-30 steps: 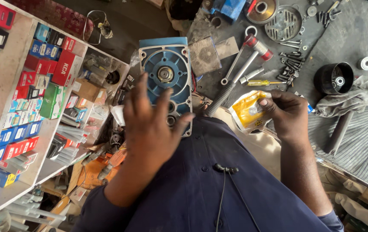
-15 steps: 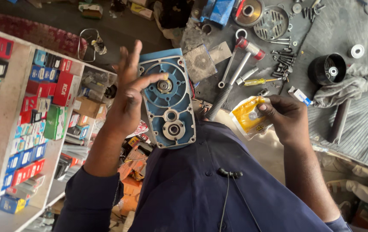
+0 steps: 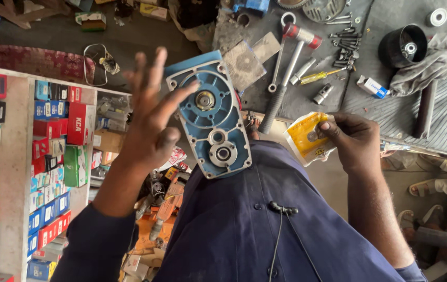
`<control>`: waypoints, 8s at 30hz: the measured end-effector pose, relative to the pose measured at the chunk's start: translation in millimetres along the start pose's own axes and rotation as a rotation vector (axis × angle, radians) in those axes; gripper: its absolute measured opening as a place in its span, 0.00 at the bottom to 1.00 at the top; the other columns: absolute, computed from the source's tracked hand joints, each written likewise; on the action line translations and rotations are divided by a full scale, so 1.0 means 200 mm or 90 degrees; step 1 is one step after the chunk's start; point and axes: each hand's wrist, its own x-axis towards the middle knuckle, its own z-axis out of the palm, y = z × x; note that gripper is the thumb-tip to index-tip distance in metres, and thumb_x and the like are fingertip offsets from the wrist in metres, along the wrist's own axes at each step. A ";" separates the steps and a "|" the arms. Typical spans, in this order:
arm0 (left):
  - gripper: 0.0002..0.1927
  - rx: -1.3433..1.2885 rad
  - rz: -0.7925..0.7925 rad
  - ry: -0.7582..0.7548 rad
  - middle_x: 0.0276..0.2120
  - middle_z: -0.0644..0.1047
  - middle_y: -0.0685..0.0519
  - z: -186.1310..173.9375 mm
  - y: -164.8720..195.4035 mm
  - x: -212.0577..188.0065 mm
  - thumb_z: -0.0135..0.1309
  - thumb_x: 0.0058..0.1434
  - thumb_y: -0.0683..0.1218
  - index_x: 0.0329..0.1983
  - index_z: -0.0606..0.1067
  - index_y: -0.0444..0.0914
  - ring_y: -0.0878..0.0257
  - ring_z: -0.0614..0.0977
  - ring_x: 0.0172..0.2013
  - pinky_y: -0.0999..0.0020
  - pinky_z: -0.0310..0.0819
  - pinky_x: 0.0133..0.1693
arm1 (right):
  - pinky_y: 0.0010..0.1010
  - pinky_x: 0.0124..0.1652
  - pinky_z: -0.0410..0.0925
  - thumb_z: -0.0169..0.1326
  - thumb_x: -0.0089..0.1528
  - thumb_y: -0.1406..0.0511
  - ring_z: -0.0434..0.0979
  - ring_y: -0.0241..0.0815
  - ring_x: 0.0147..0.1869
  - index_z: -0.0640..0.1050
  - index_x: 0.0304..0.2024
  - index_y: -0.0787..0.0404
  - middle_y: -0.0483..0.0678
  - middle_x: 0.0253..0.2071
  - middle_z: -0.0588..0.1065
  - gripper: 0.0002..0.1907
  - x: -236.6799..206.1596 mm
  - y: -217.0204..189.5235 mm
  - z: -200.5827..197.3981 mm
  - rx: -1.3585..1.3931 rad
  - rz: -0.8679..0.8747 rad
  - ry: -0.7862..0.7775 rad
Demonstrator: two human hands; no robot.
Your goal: The person fits small bearing and seal components into a blue gearbox housing on the workbench, presses them into place by hand, wipes parts with a rag, squeezes grease from a packet into the housing, and seats a large gear onto the shaft assembly.
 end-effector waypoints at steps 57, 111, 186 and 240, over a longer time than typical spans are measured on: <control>0.40 -0.299 -0.301 0.348 0.80 0.52 0.37 0.69 0.51 0.04 0.23 0.79 0.69 0.59 0.71 0.31 0.48 0.55 0.80 0.53 0.47 0.80 | 0.23 0.41 0.72 0.63 0.65 0.67 0.79 0.31 0.40 0.82 0.46 0.70 0.47 0.38 0.81 0.11 0.50 0.18 -0.44 0.074 -0.026 -0.186; 0.44 -0.005 -0.136 0.015 0.71 0.65 0.42 0.08 0.32 0.11 0.21 0.73 0.76 0.51 0.77 0.39 0.45 0.64 0.73 0.47 0.58 0.74 | 0.24 0.40 0.73 0.64 0.64 0.67 0.80 0.33 0.39 0.82 0.46 0.70 0.48 0.38 0.82 0.12 0.22 0.15 -0.37 0.055 -0.020 -0.058; 0.41 0.354 -0.004 -0.061 0.76 0.55 0.40 1.81 1.77 1.04 0.63 0.61 0.56 0.77 0.61 0.57 0.41 0.59 0.70 0.34 0.52 0.65 | 0.30 0.31 0.72 0.67 0.60 0.69 0.81 0.40 0.32 0.83 0.45 0.63 0.49 0.36 0.80 0.10 0.60 -0.13 -1.65 -0.311 -0.438 0.009; 0.16 0.307 0.304 -0.229 0.78 0.53 0.50 2.16 1.90 1.40 0.57 0.64 0.54 0.53 0.79 0.48 0.46 0.46 0.76 0.32 0.36 0.69 | 0.43 0.63 0.64 0.43 0.72 0.57 0.65 0.54 0.68 0.66 0.65 0.66 0.60 0.64 0.64 0.25 0.84 0.55 -1.95 -0.178 -0.280 -0.228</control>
